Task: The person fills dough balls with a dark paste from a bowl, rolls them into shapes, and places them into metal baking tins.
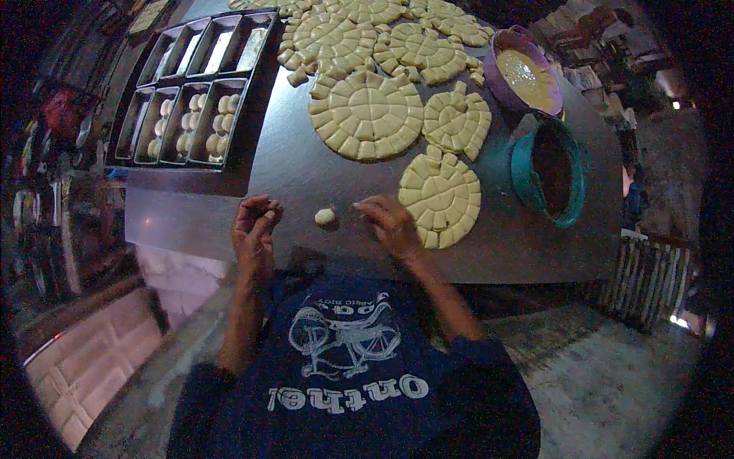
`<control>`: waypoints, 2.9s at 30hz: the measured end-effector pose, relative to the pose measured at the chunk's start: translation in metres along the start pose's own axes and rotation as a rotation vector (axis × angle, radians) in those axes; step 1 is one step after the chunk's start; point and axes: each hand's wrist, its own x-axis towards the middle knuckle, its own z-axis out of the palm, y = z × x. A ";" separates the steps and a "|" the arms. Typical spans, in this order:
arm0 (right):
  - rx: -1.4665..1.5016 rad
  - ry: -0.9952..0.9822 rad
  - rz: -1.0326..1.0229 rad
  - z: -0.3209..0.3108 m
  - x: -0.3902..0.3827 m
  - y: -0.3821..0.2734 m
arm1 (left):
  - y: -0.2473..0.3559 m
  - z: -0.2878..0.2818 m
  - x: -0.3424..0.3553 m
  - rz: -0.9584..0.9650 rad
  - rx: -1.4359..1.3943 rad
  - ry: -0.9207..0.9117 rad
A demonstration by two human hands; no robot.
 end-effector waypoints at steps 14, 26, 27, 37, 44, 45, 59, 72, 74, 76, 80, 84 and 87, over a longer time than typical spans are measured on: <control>0.154 0.011 0.199 -0.067 -0.004 0.022 | 0.004 0.043 0.005 -0.008 0.224 -0.073; 1.113 0.340 0.456 -0.060 0.018 -0.053 | 0.019 0.169 -0.019 0.880 0.915 -0.498; 1.208 0.379 0.455 -0.063 0.015 -0.057 | 0.016 0.179 -0.017 0.977 0.934 -0.545; 1.324 0.399 0.457 -0.061 0.001 -0.047 | -0.005 0.208 -0.006 1.357 0.890 -0.813; 1.242 0.309 0.440 -0.083 -0.007 -0.025 | -0.033 0.214 -0.003 0.545 0.610 -0.957; 1.214 0.259 0.422 -0.089 -0.006 -0.018 | -0.035 0.220 -0.005 0.375 0.536 -0.942; -0.513 -0.051 0.315 -0.382 0.130 0.263 | -0.008 0.136 0.025 0.057 0.699 -0.360; -0.240 -0.371 0.956 -0.355 0.170 0.355 | 0.001 0.111 0.020 0.055 0.555 -0.107; -0.166 -0.415 1.055 -0.345 0.189 0.308 | 0.012 0.111 0.017 0.068 0.599 -0.084; -0.225 -0.469 0.934 -0.363 0.175 0.325 | 0.009 0.120 0.022 0.068 0.589 -0.132; -0.188 -0.485 0.849 -0.370 0.177 0.336 | 0.012 0.127 0.023 0.079 0.623 -0.162; -0.120 -0.408 0.840 -0.381 0.155 0.367 | 0.003 0.134 0.020 0.020 0.594 -0.173; -0.124 -0.421 0.696 -0.373 0.176 0.310 | 0.003 0.122 0.014 0.042 0.572 -0.122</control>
